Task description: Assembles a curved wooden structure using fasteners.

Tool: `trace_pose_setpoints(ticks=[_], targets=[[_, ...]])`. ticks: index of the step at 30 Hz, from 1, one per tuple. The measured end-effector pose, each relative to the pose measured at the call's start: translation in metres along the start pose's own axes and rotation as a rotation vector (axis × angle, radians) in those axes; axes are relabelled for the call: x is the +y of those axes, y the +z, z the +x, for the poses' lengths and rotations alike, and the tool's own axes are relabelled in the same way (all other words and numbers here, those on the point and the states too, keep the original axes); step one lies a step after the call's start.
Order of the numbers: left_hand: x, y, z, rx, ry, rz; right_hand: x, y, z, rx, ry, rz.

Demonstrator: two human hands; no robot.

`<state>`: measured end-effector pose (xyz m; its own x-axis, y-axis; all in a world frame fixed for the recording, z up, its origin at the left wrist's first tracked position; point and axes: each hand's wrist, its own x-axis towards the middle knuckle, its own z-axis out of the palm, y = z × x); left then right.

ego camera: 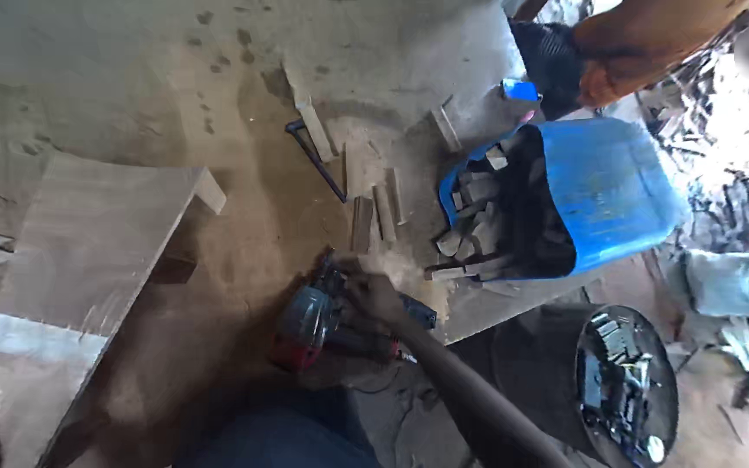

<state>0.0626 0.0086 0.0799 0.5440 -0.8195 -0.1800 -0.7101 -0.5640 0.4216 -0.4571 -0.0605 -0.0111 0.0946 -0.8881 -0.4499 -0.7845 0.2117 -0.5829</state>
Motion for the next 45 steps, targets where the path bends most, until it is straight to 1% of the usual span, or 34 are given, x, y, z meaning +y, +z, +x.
trace_pose_setpoints(ticks=[1,3,5,7,8,10,12,14,15,18,20,22,24,25,26,28,29,32,34,36,37,38,40,41,43,44,45], targets=[[0.009,-0.002,-0.002,-0.017,-0.043,0.005,0.004,-0.018,0.022,0.11,-0.001,-0.012],[0.013,-0.002,-0.002,-0.011,-0.054,0.026,0.017,-0.049,0.081,0.313,0.086,-0.076],[0.01,0.0,-0.001,-0.007,-0.041,0.019,0.026,-0.081,0.122,0.449,0.218,-0.137],[0.006,-0.001,0.003,-0.005,-0.053,0.028,0.046,-0.102,0.15,0.528,0.35,-0.091],[0.007,-0.001,0.004,-0.001,-0.066,0.016,0.058,-0.107,0.161,0.546,0.406,-0.05],[0.005,0.0,0.004,0.019,-0.075,0.001,0.079,-0.11,0.175,0.53,0.437,0.057],[-0.017,0.002,0.005,0.023,-0.02,0.01,0.1,-0.102,0.177,0.472,0.454,0.149],[-0.035,0.004,0.01,0.023,0.017,0.016,0.115,-0.099,0.172,0.509,0.465,0.224],[-0.041,0.005,0.013,0.029,0.028,0.015,0.115,-0.1,0.164,0.546,0.462,0.26],[-0.054,0.003,0.018,0.016,0.046,0.02,0.111,-0.099,0.139,0.627,0.444,0.308],[-0.062,0.003,0.02,0.018,0.056,0.044,0.111,-0.099,0.129,0.627,0.449,0.289],[-0.062,0.002,0.019,0.022,0.046,0.061,0.104,-0.098,0.124,0.62,0.505,0.161],[-0.063,0.002,0.018,0.033,0.041,0.089,0.085,-0.099,0.126,0.663,0.566,-0.002],[-0.066,0.004,0.02,0.055,0.065,0.101,0.072,-0.101,0.132,0.695,0.53,-0.034],[-0.07,0.005,0.021,0.072,0.084,0.112,0.06,-0.1,0.141,0.707,0.447,-0.026],[-0.069,0.004,0.019,0.087,0.075,0.131,0.043,-0.093,0.171,0.664,0.254,0.054],[-0.069,0.004,0.018,0.088,0.072,0.143,0.035,-0.087,0.187,0.618,0.206,0.084],[-0.07,0.006,0.019,0.093,0.081,0.158,0.004,-0.071,0.224,0.449,0.242,0.06],[-0.072,0.006,0.02,0.094,0.081,0.167,-0.003,-0.059,0.248,0.425,0.295,-0.023],[-0.075,0.006,0.021,0.096,0.074,0.175,-0.008,-0.057,0.257,0.429,0.329,-0.018],[-0.076,0.006,0.021,0.101,0.07,0.176,-0.009,-0.06,0.257,0.435,0.337,0.06],[-0.076,0.006,0.02,0.099,0.07,0.17,-0.009,-0.063,0.254,0.436,0.343,0.219],[-0.076,0.007,0.02,0.098,0.065,0.163,-0.007,-0.066,0.241,0.438,0.28,0.732],[-0.075,0.006,0.02,0.096,0.06,0.164,-0.009,-0.067,0.225,0.37,0.201,0.993],[-0.074,0.004,0.02,0.087,0.053,0.16,-0.025,-0.063,0.179,0.182,-0.04,1.357],[-0.076,0.004,0.021,0.089,0.056,0.161,-0.039,-0.059,0.154,0.1,-0.165,1.445],[-0.077,0.005,0.022,0.093,0.064,0.158,-0.053,-0.053,0.131,0.031,-0.264,1.477]])
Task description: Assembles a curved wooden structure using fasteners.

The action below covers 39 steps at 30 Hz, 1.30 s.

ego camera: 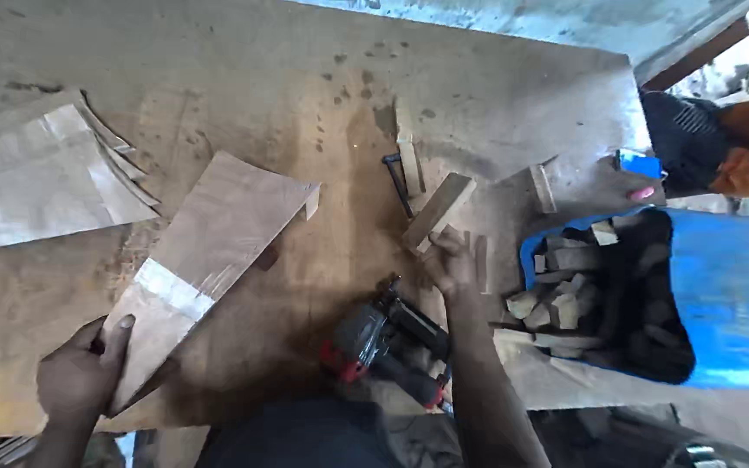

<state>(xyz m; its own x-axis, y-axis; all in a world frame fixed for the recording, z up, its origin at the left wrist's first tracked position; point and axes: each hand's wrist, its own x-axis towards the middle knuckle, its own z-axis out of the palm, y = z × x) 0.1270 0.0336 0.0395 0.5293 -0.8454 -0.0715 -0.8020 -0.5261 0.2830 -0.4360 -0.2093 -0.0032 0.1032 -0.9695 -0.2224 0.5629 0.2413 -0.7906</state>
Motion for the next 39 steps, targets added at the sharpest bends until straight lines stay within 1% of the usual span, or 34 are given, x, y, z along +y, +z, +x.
trace_pose_setpoints(ticks=[1,3,6,8,10,12,14,17,19,21,23,26,28,31,34,37,39], targets=[[0.002,-0.001,0.0,0.0,0.005,-0.006,0.002,0.018,-0.019,-0.062,-0.018,0.001],[0.004,-0.004,0.0,-0.025,0.005,-0.006,0.016,0.048,-0.05,-0.095,-0.013,-0.063],[0.0,-0.005,0.003,-0.039,0.037,-0.004,0.056,0.091,-0.089,-0.076,0.066,-0.13],[-0.001,-0.005,0.003,-0.047,0.025,-0.015,0.08,0.116,-0.115,-0.147,0.144,-0.246],[0.002,-0.008,0.001,-0.086,-0.028,-0.016,0.104,0.139,-0.138,-0.238,0.184,-0.395],[0.0,-0.009,0.002,-0.109,-0.046,-0.014,0.135,0.164,-0.146,-0.327,0.196,-0.46],[-0.005,-0.007,0.006,-0.11,-0.032,-0.023,0.166,0.183,-0.153,-0.331,0.167,-0.642],[-0.01,-0.004,0.01,-0.11,-0.009,-0.018,0.195,0.215,-0.163,-0.312,0.078,-0.873],[-0.01,-0.006,0.011,-0.134,-0.007,-0.032,0.234,0.224,-0.152,-0.291,-0.023,-0.974],[-0.012,-0.004,0.012,-0.136,-0.001,-0.04,0.262,0.237,-0.146,-0.288,-0.064,-1.059],[-0.014,-0.002,0.013,-0.138,0.003,-0.057,0.282,0.244,-0.145,-0.349,-0.096,-1.101],[-0.013,-0.005,0.012,-0.141,0.006,-0.068,0.295,0.257,-0.144,-0.421,-0.146,-1.215],[-0.013,-0.005,0.012,-0.131,0.014,-0.067,0.296,0.266,-0.142,-0.428,-0.173,-1.308],[-0.011,-0.007,0.01,-0.152,0.007,-0.071,0.292,0.273,-0.142,-0.423,-0.11,-1.404],[-0.008,-0.008,0.009,-0.16,-0.014,-0.052,0.29,0.273,-0.143,-0.405,-0.111,-1.41],[-0.01,-0.005,0.009,-0.141,-0.004,-0.056,0.283,0.279,-0.146,-0.382,-0.064,-1.411],[-0.009,-0.006,0.008,-0.151,-0.012,-0.065,0.285,0.278,-0.144,-0.386,-0.101,-1.416]])
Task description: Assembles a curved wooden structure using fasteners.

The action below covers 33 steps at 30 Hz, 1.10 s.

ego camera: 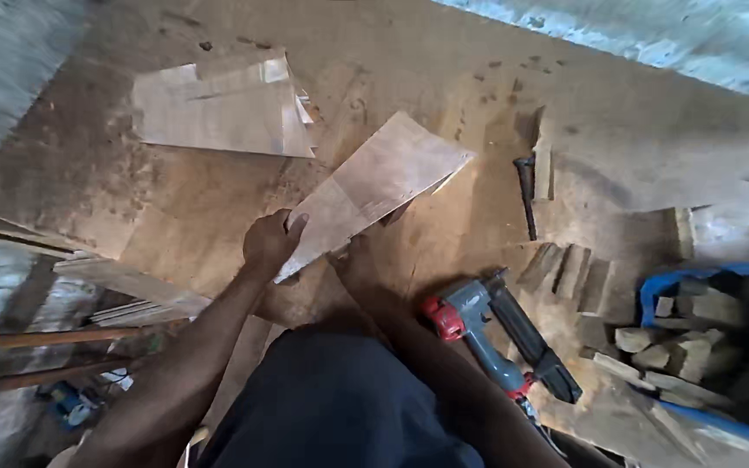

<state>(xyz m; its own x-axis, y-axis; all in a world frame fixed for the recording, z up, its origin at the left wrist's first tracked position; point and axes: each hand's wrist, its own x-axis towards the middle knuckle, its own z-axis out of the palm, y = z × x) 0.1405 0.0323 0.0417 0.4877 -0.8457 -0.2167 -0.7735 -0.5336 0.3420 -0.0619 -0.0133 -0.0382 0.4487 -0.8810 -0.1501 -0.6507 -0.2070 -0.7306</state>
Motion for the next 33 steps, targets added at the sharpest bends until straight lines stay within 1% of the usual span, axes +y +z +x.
trace_pose_setpoints(ticks=[4,7,10,18,22,25,29,33], targets=[[-0.001,0.002,0.0,0.019,0.004,0.013,0.0,-0.002,0.003,-0.032,-0.013,-0.065],[0.0,0.001,-0.002,0.028,0.015,0.012,0.009,0.005,0.004,0.027,-0.068,-0.074],[0.001,-0.001,-0.003,0.018,0.01,0.002,-0.003,-0.004,0.003,-0.03,-0.026,-0.054],[0.001,0.001,-0.004,0.034,0.027,0.011,-0.001,-0.001,0.004,-0.012,-0.022,-0.055],[0.003,0.0,-0.005,0.041,0.018,0.013,0.006,0.005,0.006,0.022,-0.054,-0.054],[0.003,0.0,-0.005,0.031,0.017,0.014,-0.001,0.001,0.005,-0.022,0.012,-0.074],[0.004,-0.001,-0.006,0.022,0.006,0.008,0.002,0.002,0.005,0.004,-0.053,-0.056],[0.004,-0.001,-0.006,0.025,0.008,0.034,0.001,0.0,0.005,-0.011,-0.039,-0.068]])
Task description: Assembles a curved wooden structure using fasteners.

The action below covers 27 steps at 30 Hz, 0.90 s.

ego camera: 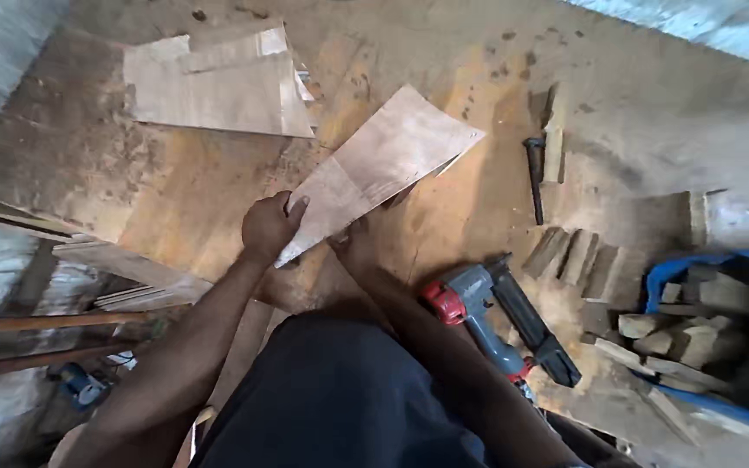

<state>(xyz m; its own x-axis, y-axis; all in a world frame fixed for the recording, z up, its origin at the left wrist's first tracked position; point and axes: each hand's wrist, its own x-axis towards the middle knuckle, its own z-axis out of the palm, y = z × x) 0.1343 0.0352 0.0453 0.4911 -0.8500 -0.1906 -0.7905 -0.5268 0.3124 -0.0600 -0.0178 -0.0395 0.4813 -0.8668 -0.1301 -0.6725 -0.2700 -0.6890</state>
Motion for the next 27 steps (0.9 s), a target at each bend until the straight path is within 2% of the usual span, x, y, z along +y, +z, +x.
trace_pose_setpoints(ticks=[10,12,14,16,20,21,24,27], targets=[[0.008,0.007,-0.008,0.042,-0.025,0.093,0.003,-0.004,-0.007,-0.008,0.037,0.038],[0.009,0.007,-0.008,0.035,-0.019,0.096,0.005,-0.02,-0.02,0.006,0.007,0.091],[0.01,0.005,-0.007,0.023,-0.023,0.088,0.015,-0.047,-0.042,0.097,-0.052,0.157],[0.009,0.005,-0.007,0.015,-0.027,0.074,0.031,-0.084,-0.076,0.176,-0.03,0.097],[0.011,0.004,-0.006,-0.006,-0.043,0.071,0.098,-0.143,-0.157,0.255,0.267,-0.116],[0.011,0.005,-0.007,-0.016,-0.043,0.073,0.114,-0.15,-0.174,0.264,0.362,-0.159],[0.011,0.004,-0.006,-0.017,-0.033,0.084,0.159,-0.144,-0.207,0.129,0.645,-0.309],[0.012,0.003,-0.007,-0.008,-0.02,0.079,0.184,-0.126,-0.208,0.11,0.618,-0.429]])
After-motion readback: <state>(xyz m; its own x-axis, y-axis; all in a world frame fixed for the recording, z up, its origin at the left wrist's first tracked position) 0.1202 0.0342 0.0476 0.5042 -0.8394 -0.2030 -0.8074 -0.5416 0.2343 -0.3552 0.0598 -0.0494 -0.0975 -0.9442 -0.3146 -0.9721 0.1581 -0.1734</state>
